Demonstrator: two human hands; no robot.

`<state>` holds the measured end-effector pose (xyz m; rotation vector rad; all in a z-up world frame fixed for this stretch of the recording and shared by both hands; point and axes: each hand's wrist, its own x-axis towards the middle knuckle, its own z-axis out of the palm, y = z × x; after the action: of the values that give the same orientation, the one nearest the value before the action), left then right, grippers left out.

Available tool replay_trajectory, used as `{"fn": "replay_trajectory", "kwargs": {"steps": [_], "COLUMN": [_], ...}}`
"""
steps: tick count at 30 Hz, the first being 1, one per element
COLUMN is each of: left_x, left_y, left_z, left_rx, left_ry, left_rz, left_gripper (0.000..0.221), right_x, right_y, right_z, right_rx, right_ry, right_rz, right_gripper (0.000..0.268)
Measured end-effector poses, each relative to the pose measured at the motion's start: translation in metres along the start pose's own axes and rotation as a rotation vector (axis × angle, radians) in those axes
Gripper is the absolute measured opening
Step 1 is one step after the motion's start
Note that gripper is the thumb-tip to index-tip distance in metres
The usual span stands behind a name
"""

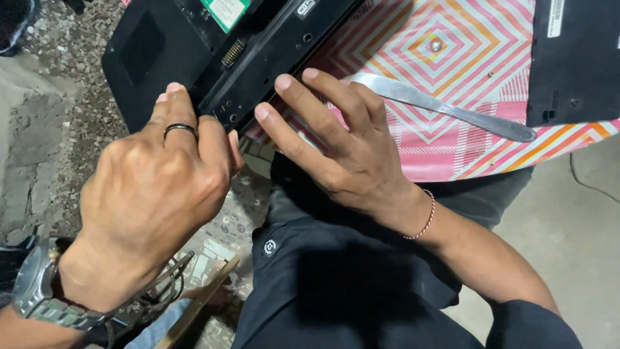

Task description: Disassembling a laptop by removing screws and prying open the case components.

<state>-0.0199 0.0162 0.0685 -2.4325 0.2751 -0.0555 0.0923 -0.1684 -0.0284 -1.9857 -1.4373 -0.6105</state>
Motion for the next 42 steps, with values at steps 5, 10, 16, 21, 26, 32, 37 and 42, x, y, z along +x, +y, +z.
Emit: {"fn": "replay_trajectory", "kwargs": {"steps": [5, 10, 16, 21, 26, 32, 37, 42], "left_x": [0.002, -0.006, -0.012, -0.020, -0.022, -0.018, -0.022, -0.017], "left_y": [-0.002, -0.004, -0.012, -0.015, -0.018, -0.016, -0.016, -0.014], "left_z": [0.000, 0.002, 0.002, 0.013, 0.015, 0.008, 0.010, 0.006], "left_rx": [-0.045, 0.048, 0.120, 0.185, 0.230, 0.183, 0.197, 0.157], "left_ry": [-0.040, -0.061, -0.095, -0.065, -0.064, -0.081, -0.067, -0.071], "left_rz": [0.009, 0.015, 0.018, -0.006, -0.007, 0.006, -0.008, 0.003], "left_gripper": [0.046, 0.042, 0.043, 0.050, 0.049, 0.052, 0.052, 0.054], "right_x": [0.005, 0.002, 0.002, 0.005, 0.012, 0.010, 0.013, 0.009], "right_y": [0.000, -0.001, 0.001, 0.001, -0.001, -0.002, -0.004, -0.004], "right_z": [0.004, 0.011, 0.023, 0.022, 0.020, 0.023, 0.025, 0.028], "right_rx": [0.055, 0.146, 0.321, 0.303, 0.292, 0.293, 0.312, 0.323], "right_ry": [0.013, 0.005, 0.036, 0.024, 0.049, 0.069, 0.095, 0.084], "right_rz": [0.085, 0.102, 0.118, 0.128, 0.111, 0.123, 0.125, 0.121], "right_gripper": [0.015, 0.022, 0.018, 0.015, 0.016, 0.014, 0.014, 0.014]}}
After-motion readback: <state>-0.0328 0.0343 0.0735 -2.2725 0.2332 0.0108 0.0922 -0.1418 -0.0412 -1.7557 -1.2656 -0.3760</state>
